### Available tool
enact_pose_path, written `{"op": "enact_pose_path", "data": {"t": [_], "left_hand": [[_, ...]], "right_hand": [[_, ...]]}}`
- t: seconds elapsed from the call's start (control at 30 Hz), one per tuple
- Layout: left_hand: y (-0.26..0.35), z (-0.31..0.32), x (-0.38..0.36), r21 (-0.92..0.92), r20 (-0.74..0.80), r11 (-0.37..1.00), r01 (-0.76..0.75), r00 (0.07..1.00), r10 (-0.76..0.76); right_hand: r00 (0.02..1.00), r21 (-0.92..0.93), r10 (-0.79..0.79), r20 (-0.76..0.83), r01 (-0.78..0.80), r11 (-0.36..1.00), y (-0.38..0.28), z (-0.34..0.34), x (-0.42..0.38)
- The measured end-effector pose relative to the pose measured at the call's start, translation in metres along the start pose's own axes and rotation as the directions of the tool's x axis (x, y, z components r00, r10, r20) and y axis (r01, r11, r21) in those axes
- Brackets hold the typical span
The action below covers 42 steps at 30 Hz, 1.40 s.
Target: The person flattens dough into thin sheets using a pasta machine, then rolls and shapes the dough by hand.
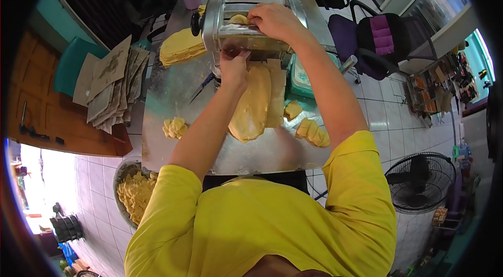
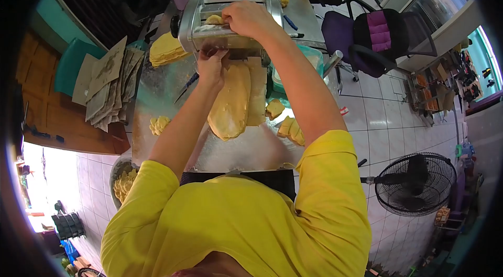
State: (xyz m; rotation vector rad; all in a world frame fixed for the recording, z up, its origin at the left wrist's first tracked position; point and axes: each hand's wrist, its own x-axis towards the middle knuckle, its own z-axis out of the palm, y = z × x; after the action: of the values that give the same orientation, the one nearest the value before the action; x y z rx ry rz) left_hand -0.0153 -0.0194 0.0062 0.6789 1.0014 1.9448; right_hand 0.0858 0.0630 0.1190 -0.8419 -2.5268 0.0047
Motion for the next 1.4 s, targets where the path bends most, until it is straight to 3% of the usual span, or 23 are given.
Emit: {"op": "enact_pose_path", "data": {"t": [0.07, 0.3, 0.37, 0.53, 0.6, 0.67, 0.8, 0.87, 1.0, 1.07, 1.27, 1.33, 1.37, 1.4], "left_hand": [[0.01, 0.01, -0.003, -0.172, -0.091, 0.969, 0.176, 0.977, -0.194], [-0.01, 0.014, 0.009, -0.166, -0.254, 0.979, 0.114, 0.955, -0.155], [-0.007, 0.016, 0.008, -0.19, -0.249, 0.98, 0.059, 0.963, -0.106], [0.007, 0.018, 0.006, -0.175, -0.242, 0.98, 0.091, 0.961, -0.132], [0.006, 0.016, 0.004, -0.176, -0.253, 0.979, 0.105, 0.956, -0.148], [-0.001, 0.003, 0.005, -0.168, -0.159, 0.973, 0.156, 0.97, -0.183], [-0.011, -0.016, -0.004, -0.22, -0.107, 0.967, 0.131, 0.982, -0.157], [-0.005, -0.018, -0.008, -0.385, -0.105, 0.91, 0.156, 0.972, -0.211], [0.014, -0.012, -0.011, -0.389, -0.139, 0.899, 0.2, 0.952, -0.272], [0.018, -0.015, -0.012, -0.25, 0.03, 0.924, 0.289, 0.956, -0.291], [0.028, -0.014, -0.023, -0.22, 0.107, 0.902, 0.371, 0.929, -0.355], [0.026, -0.017, -0.027, -0.206, 0.125, 0.913, 0.352, 0.935, -0.333], [0.025, -0.019, -0.029, -0.194, 0.141, 0.922, 0.335, 0.94, -0.312], [0.029, -0.018, -0.033, -0.193, 0.144, 0.923, 0.334, 0.94, -0.31]], "right_hand": [[1.0, -0.004, 0.012, -0.001, -0.012, 1.0, -0.002, 0.001, 0.002], [0.979, 0.041, 0.186, 0.083, -0.19, 0.981, -0.014, -0.01, 0.001], [0.979, 0.023, 0.187, 0.079, -0.189, 0.982, -0.014, -0.008, 0.001], [0.991, -0.05, 0.135, -0.02, -0.136, 0.989, -0.015, -0.004, 0.0], [0.993, 0.037, 0.084, -0.089, -0.081, 0.996, -0.016, 0.002, -0.002], [0.986, 0.124, 0.044, -0.161, -0.024, 0.992, -0.016, 0.008, -0.004], [0.993, -0.027, -0.003, -0.122, -0.001, 1.0, -0.013, 0.011, 0.001], [0.997, -0.074, -0.001, -0.078, -0.005, 0.997, -0.014, 0.01, 0.002], [0.995, -0.043, 0.05, -0.09, -0.054, 0.998, -0.017, 0.007, 0.0], [0.993, -0.028, 0.09, -0.07, -0.092, 0.995, -0.018, 0.007, -0.002], [0.985, -0.047, 0.001, -0.173, -0.009, 0.999, -0.017, 0.015, -0.005], [0.941, -0.087, 0.02, -0.338, -0.053, 0.995, -0.022, 0.016, -0.012], [0.94, -0.088, 0.022, -0.34, -0.055, 0.995, -0.026, 0.017, -0.017], [0.893, 0.025, 0.04, -0.448, -0.032, 0.999, -0.031, 0.019, -0.024]]}}
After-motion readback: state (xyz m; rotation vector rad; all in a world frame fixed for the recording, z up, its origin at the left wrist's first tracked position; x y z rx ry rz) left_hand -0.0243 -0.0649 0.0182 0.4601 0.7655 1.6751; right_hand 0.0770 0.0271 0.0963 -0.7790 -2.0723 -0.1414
